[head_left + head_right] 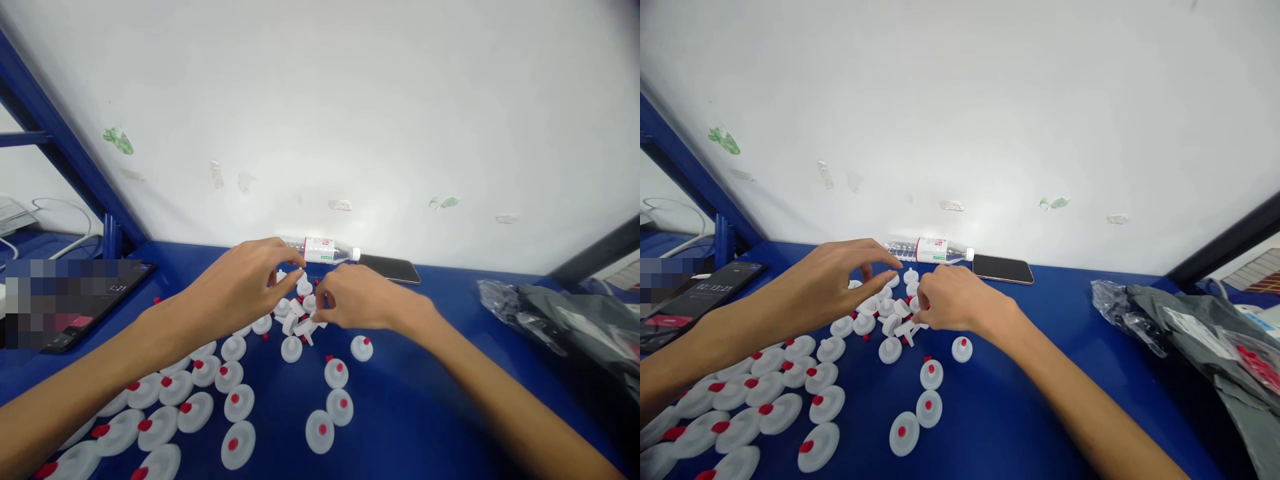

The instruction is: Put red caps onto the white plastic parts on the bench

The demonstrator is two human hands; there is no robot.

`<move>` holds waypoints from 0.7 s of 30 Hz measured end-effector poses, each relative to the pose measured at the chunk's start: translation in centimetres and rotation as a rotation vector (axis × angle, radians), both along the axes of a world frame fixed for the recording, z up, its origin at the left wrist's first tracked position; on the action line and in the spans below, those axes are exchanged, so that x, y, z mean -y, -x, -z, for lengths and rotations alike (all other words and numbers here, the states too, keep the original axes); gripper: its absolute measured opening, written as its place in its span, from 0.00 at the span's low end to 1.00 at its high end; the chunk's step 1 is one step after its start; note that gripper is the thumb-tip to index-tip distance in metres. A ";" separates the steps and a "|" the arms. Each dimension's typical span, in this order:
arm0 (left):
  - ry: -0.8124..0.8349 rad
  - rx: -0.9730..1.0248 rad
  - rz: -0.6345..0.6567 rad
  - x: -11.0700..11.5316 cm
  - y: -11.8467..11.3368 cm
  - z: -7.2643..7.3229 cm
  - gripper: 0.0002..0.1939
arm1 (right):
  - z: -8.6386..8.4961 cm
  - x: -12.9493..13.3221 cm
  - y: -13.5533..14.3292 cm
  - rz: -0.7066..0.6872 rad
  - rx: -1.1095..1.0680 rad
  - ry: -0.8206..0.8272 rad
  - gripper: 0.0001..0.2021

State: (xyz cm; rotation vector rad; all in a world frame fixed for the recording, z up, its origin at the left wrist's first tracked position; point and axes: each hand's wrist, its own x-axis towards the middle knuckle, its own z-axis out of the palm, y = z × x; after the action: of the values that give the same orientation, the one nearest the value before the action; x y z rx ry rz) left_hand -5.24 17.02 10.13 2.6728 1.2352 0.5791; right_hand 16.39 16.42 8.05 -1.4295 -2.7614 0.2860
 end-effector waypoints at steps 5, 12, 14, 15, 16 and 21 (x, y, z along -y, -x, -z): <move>0.016 -0.061 0.014 0.4 0.1 -0.4 0.18 | 0.0 0.7 0.6 -0.013 0.061 -0.039 0.08; 0.086 -0.035 0.131 1.7 0.1 -1.4 0.23 | -2.5 0.0 -1.0 0.004 -0.415 0.167 0.12; 0.104 0.018 0.179 2.0 0.0 -1.7 0.31 | -2.9 -0.2 -1.2 -0.028 -0.637 0.327 0.14; 0.091 0.047 0.200 2.1 0.0 -1.8 0.32 | -3.0 -0.3 -1.2 -0.034 -0.730 0.401 0.16; 0.060 0.075 0.214 2.2 -0.1 -1.9 0.32 | -3.2 -0.3 -1.2 -0.037 -0.803 0.464 0.17; -0.134 0.076 0.172 2.8 0.1 -2.6 0.22 | -4.4 0.6 -0.9 -0.044 -0.899 0.522 0.19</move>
State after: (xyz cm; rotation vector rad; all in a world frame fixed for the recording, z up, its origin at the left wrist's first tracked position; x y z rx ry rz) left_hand -5.37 14.24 12.75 2.8000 0.9670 0.7541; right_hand 17.28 15.84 12.48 -0.9196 -2.0192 1.3372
